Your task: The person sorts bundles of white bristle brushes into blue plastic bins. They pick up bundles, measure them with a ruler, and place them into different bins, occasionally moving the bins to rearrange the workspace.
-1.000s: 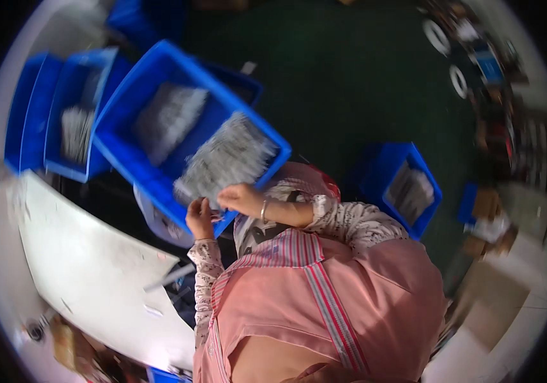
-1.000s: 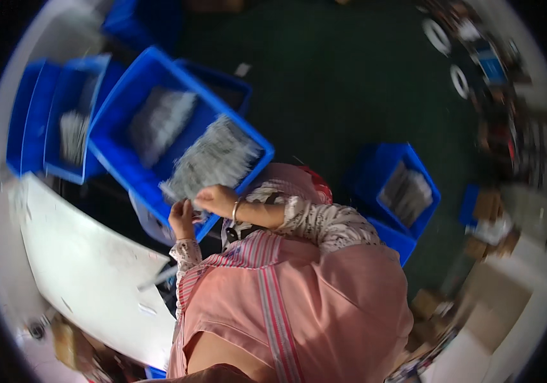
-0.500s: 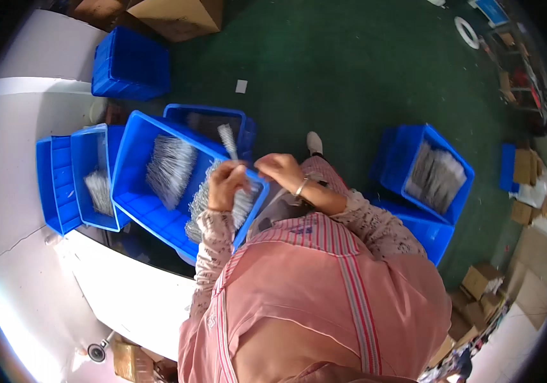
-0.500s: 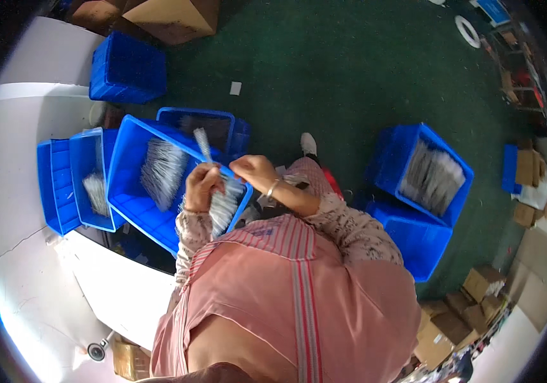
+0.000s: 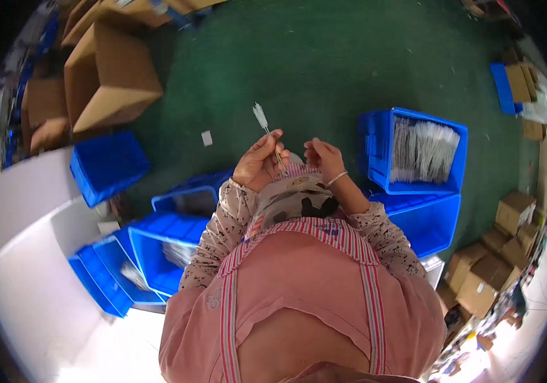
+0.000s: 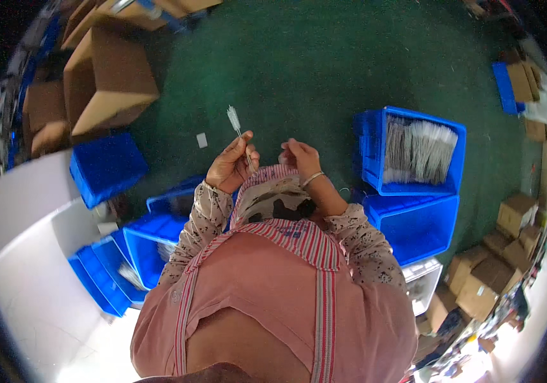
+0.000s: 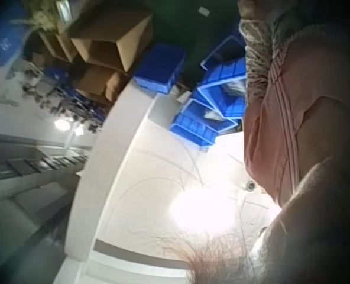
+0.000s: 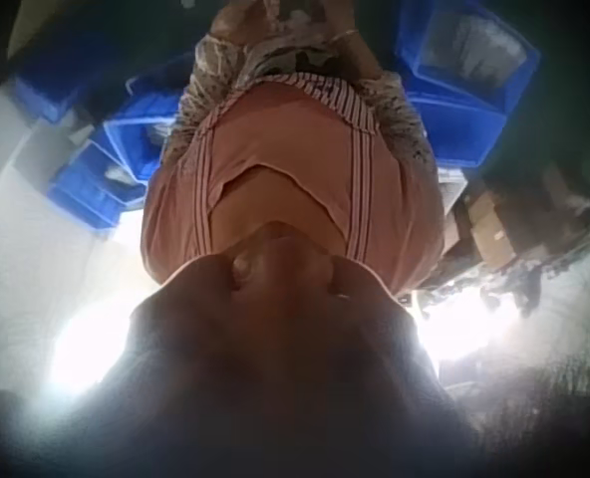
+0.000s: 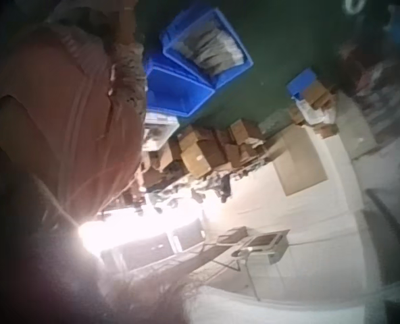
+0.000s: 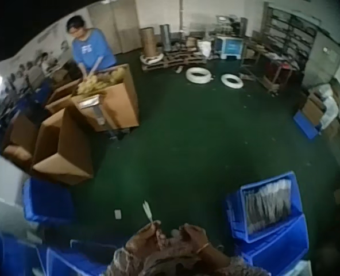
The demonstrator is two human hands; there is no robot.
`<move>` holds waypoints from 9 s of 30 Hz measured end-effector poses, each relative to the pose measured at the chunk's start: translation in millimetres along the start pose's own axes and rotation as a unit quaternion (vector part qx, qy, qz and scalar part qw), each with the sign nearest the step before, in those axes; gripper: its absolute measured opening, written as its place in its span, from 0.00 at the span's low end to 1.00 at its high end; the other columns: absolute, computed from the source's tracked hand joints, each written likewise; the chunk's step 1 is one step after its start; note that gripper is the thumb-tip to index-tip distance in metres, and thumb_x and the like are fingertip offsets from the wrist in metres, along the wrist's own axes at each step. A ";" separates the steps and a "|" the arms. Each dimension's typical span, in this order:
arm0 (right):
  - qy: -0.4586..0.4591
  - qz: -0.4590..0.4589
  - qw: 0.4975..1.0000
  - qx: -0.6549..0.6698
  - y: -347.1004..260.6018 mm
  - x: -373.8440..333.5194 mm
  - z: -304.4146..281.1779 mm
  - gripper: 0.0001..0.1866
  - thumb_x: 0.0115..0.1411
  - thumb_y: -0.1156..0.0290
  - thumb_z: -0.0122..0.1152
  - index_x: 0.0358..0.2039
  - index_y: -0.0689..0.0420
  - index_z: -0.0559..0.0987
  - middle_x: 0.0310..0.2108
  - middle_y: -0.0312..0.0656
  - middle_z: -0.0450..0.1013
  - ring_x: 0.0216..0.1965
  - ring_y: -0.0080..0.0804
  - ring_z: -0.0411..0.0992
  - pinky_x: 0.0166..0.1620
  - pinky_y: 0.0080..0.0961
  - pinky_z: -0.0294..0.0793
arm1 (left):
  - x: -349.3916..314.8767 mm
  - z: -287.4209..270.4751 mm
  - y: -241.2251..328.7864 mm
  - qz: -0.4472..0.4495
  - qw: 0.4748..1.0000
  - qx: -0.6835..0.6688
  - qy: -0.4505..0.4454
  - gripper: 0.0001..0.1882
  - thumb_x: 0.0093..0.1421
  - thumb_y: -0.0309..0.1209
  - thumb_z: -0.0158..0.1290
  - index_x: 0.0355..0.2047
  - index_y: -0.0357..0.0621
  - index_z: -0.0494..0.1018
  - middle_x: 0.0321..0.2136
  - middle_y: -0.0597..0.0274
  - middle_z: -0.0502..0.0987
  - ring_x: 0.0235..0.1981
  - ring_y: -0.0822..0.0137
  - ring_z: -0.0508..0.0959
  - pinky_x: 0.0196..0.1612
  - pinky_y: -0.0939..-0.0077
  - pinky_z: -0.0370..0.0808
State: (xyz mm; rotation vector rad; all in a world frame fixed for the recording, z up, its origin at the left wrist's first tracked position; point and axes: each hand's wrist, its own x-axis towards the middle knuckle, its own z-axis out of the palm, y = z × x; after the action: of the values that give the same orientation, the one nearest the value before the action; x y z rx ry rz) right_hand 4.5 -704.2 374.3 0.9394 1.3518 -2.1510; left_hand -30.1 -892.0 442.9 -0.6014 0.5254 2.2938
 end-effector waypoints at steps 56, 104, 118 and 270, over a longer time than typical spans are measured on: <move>0.753 0.304 0.582 0.046 136.3 105.1 -631.3 0.28 0.42 0.43 0.58 0.21 0.61 0.76 0.24 0.50 0.73 0.31 0.48 0.72 0.37 0.38 0.68 | 770.0 162.5 -572.6 -0.079 0.162 0.941 -0.285 0.24 0.58 0.47 0.38 0.44 0.37 0.64 0.36 0.38 0.73 0.40 0.40 0.72 0.45 0.52 0.67; 0.607 0.159 0.770 0.120 -89.9 339.3 -497.1 0.16 0.44 0.58 0.59 0.25 0.59 0.77 0.28 0.48 0.72 0.32 0.45 0.72 0.37 0.37 0.72 | 940.1 222.8 -210.5 -0.060 0.461 0.883 -0.069 0.12 0.46 0.31 0.52 0.32 0.40 0.67 0.22 0.63 0.68 0.17 0.70 0.69 0.17 0.75 0.67; 0.602 0.229 0.757 0.109 -99.1 424.4 -524.2 0.17 0.46 0.57 0.58 0.26 0.59 0.77 0.28 0.48 0.74 0.32 0.46 0.73 0.37 0.37 0.73 | 1030.3 190.9 -232.3 -0.106 0.405 0.907 -0.045 0.13 0.46 0.31 0.55 0.27 0.36 0.67 0.22 0.60 0.69 0.21 0.67 0.69 0.21 0.72 0.69; 0.551 0.205 0.805 0.080 241.8 378.0 -567.8 0.14 0.51 0.61 0.54 0.33 0.57 0.76 0.33 0.51 0.73 0.35 0.49 0.72 0.40 0.39 0.72 | 474.6 -50.5 -288.6 -0.100 -0.094 0.944 -0.301 0.06 0.56 0.31 0.44 0.32 0.43 0.65 0.22 0.46 0.72 0.25 0.44 0.72 0.28 0.51 0.66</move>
State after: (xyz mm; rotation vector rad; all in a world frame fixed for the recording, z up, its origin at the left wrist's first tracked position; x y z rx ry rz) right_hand 88.0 -297.9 -218.8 2.5089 1.1635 -1.3299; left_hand -119.1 -475.3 83.2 1.5565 1.7941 -0.6248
